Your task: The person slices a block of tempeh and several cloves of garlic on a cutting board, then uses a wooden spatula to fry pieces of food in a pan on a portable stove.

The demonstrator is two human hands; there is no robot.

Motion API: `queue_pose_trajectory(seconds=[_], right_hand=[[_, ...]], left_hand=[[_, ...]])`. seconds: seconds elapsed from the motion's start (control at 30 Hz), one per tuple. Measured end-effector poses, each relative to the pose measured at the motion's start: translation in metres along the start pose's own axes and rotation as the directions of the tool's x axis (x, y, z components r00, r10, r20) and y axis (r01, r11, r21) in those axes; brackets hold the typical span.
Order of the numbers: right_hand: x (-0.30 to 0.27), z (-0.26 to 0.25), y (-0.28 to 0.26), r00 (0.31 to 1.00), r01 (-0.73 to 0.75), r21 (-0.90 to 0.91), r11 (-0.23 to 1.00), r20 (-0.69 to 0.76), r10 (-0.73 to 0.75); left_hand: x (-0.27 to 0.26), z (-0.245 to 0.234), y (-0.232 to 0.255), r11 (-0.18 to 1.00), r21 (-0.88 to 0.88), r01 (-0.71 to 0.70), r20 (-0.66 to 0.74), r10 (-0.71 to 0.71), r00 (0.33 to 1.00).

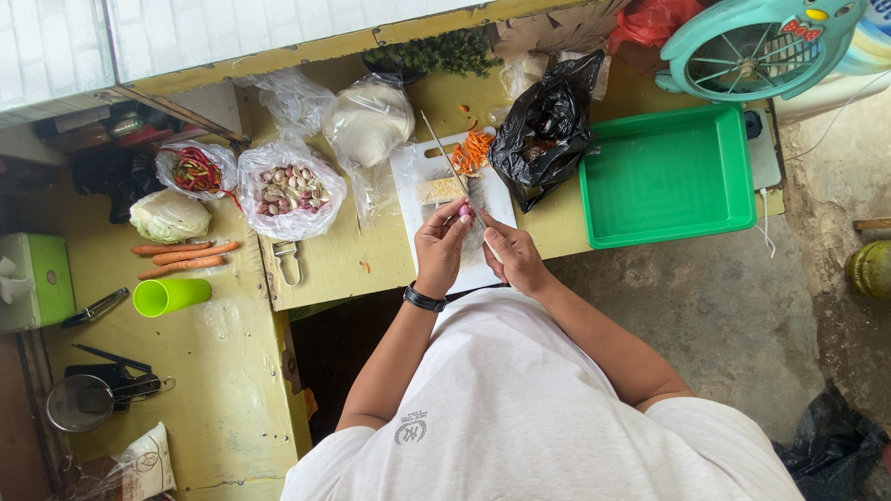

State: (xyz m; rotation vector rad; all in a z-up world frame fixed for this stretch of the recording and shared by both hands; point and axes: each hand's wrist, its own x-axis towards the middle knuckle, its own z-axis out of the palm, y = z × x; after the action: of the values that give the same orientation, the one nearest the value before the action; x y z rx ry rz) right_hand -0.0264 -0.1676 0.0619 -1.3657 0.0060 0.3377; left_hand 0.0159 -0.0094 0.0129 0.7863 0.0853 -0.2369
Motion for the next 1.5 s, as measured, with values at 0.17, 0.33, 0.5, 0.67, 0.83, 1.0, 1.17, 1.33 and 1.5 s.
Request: queue_pose_trajectory(seconds=[0.17,0.33,0.5,0.67,0.83,1.0,1.17,1.33,1.5], right_hand=[[-0.002,0.001,-0.002,0.980,0.197,-0.293,0.936,0.030,-0.196],[-0.001,0.006,-0.010,0.959,0.239,-0.538,0.809,-0.001,-0.284],[0.000,0.008,-0.015,0.963,0.199,-0.579,0.791,-0.033,-0.266],[0.001,0.004,-0.006,0.958,0.192,-0.578,0.793,-0.064,-0.279],[0.009,-0.002,0.004,0.980,0.122,-0.243,0.962,-0.123,-0.156],[0.033,-0.029,0.003,0.965,-0.067,0.163,0.984,-0.241,0.106],[0.075,-0.096,0.008,0.864,-0.309,0.286,0.907,-0.315,0.393],[0.087,-0.115,0.018,0.821,-0.337,0.114,0.934,-0.450,0.351],[0.079,-0.104,0.025,0.882,-0.244,-0.081,0.966,-0.433,0.186]], left_hand=[[-0.002,-0.005,0.003,0.979,0.166,-0.120,0.037,0.116,0.993],[-0.002,-0.007,-0.002,0.988,0.114,-0.101,0.014,0.100,0.995],[-0.001,-0.009,-0.001,0.991,0.111,-0.081,0.039,0.077,0.996],[0.004,-0.014,-0.006,0.995,0.092,-0.045,0.029,0.043,0.999],[0.016,-0.014,-0.013,0.994,0.107,0.001,0.026,-0.004,1.000],[0.046,-0.014,-0.024,0.987,-0.038,0.154,0.079,-0.151,0.985],[0.060,-0.015,-0.025,0.941,-0.191,0.280,0.103,-0.264,0.959],[0.063,-0.013,-0.024,0.937,-0.199,0.287,0.084,-0.276,0.958],[0.062,-0.018,-0.026,0.954,-0.163,0.254,0.065,-0.246,0.967]])
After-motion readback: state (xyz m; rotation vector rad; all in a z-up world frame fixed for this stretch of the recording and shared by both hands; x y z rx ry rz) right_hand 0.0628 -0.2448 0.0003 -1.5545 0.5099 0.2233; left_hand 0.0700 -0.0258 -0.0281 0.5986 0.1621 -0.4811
